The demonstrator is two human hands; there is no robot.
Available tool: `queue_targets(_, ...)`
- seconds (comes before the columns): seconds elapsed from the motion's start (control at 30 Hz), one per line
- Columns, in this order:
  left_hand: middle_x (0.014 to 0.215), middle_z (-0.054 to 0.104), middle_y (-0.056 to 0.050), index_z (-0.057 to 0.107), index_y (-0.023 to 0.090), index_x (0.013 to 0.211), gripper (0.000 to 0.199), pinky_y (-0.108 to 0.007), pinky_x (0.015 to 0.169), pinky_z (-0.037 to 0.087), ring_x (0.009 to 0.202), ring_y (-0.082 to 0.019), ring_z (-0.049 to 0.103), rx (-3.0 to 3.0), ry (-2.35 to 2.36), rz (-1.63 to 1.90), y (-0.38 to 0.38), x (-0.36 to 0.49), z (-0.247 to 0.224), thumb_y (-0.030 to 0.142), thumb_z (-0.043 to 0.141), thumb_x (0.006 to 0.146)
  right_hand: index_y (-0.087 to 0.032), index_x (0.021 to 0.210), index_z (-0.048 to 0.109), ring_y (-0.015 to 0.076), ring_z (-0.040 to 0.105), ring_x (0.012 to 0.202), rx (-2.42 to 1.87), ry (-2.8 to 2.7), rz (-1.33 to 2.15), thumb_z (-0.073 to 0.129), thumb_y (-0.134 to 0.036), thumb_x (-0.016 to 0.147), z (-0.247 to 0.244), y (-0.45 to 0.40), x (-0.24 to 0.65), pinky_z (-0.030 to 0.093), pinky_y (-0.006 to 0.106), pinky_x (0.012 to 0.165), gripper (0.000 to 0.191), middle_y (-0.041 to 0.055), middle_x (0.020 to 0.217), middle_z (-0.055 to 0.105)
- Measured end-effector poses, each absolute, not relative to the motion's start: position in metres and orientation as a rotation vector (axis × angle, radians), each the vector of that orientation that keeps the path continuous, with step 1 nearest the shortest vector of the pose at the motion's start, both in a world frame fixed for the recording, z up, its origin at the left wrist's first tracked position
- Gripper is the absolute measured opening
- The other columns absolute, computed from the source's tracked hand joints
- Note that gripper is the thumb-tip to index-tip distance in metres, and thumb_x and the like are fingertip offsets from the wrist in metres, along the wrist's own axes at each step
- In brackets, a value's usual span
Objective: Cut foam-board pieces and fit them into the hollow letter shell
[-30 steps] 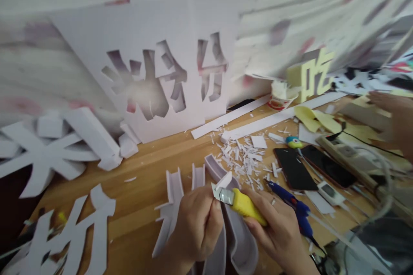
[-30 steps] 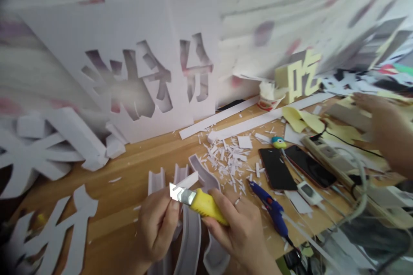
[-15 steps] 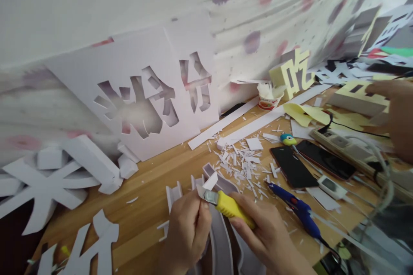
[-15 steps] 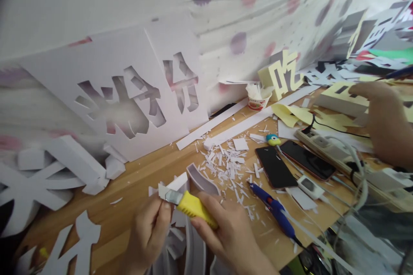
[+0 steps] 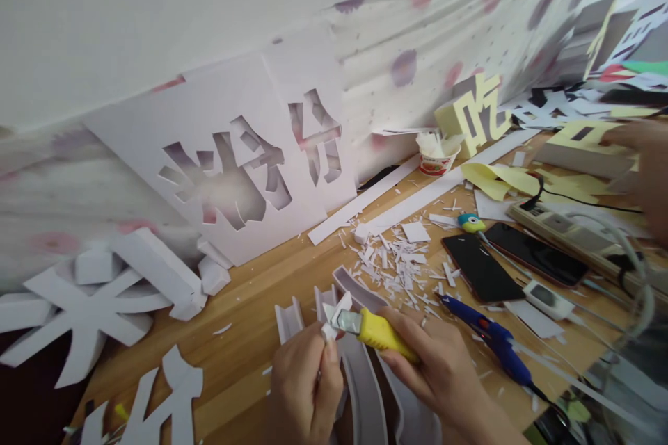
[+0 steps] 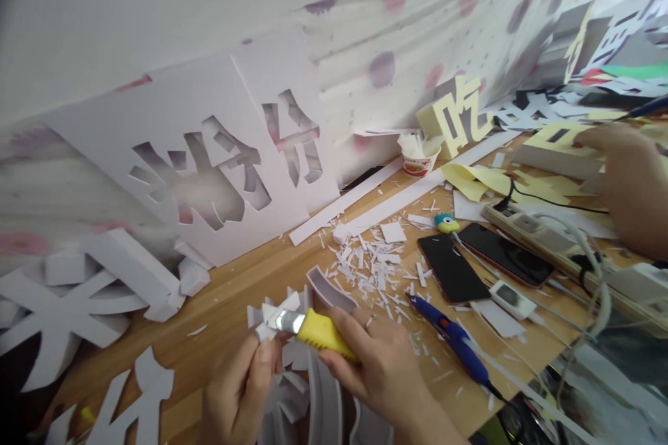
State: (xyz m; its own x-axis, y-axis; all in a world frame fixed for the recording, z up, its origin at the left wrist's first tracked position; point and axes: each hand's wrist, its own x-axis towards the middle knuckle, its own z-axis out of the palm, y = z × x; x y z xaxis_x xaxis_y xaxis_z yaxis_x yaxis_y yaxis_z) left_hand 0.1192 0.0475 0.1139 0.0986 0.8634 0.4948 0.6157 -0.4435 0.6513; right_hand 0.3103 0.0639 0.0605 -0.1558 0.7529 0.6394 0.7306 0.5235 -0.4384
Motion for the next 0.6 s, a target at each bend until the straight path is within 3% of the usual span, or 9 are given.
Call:
queue_targets(0.17, 0.057, 0.055, 0.004, 0.05, 0.024, 0.062, 0.039, -0.027, 0.067, 0.049, 0.056, -0.014, 0.058, 1.861, 1.498, 1.395, 0.04, 0.107, 0.114, 0.02, 0.042, 0.1, -0.017, 0.098, 0.069, 0.015, 0.065, 0.051, -1.447, -1.632, 0.268, 0.046, -0.044, 0.102, 0.053, 0.074, 0.327, 0.045, 0.022, 0.048, 0.036, -0.0003, 0.065, 0.069)
queue_targets(0.27, 0.058, 0.053, 0.004, 0.049, 0.023, 0.064, 0.037, -0.026, 0.063, 0.046, 0.056, -0.013, 0.057, 1.876, 1.541, 1.279, 0.046, 0.105, 0.115, 0.022, 0.042, 0.1, -0.02, 0.106, 0.068, 0.0143, 0.068, 0.059, -1.29, -1.664, 0.395, 0.046, -0.042, 0.102, 0.063, 0.064, 0.318, 0.047, 0.02, 0.053, 0.031, -0.0012, 0.072, 0.071)
queue_targets(0.4, 0.062, 0.055, 0.004, 0.051, 0.022, 0.068, 0.031, -0.025, 0.061, 0.041, 0.058, -0.012, 0.056, 2.061, 1.515, 1.26, 0.051, 0.111, 0.116, 0.016, 0.041, 0.097, -0.021, 0.106, 0.066, 0.0127, 0.062, 0.054, -1.091, -1.834, 0.426, 0.044, -0.049, 0.102, 0.078, 0.049, 0.297, 0.041, 0.022, 0.052, 0.035, -0.0011, 0.07, 0.069)
queue_targets(0.6, 0.067, 0.062, 0.0, 0.052, 0.023, 0.068, 0.033, -0.027, 0.076, 0.046, 0.076, -0.015, 0.066, 2.049, 1.536, 1.328, 0.04, 0.115, 0.112, 0.012, 0.04, 0.097, -0.021, 0.113, 0.063, 0.0128, 0.06, 0.057, -1.172, -1.861, 0.402, 0.043, -0.047, 0.103, 0.067, 0.05, 0.295, 0.038, 0.023, 0.053, 0.034, -0.0003, 0.073, 0.069)
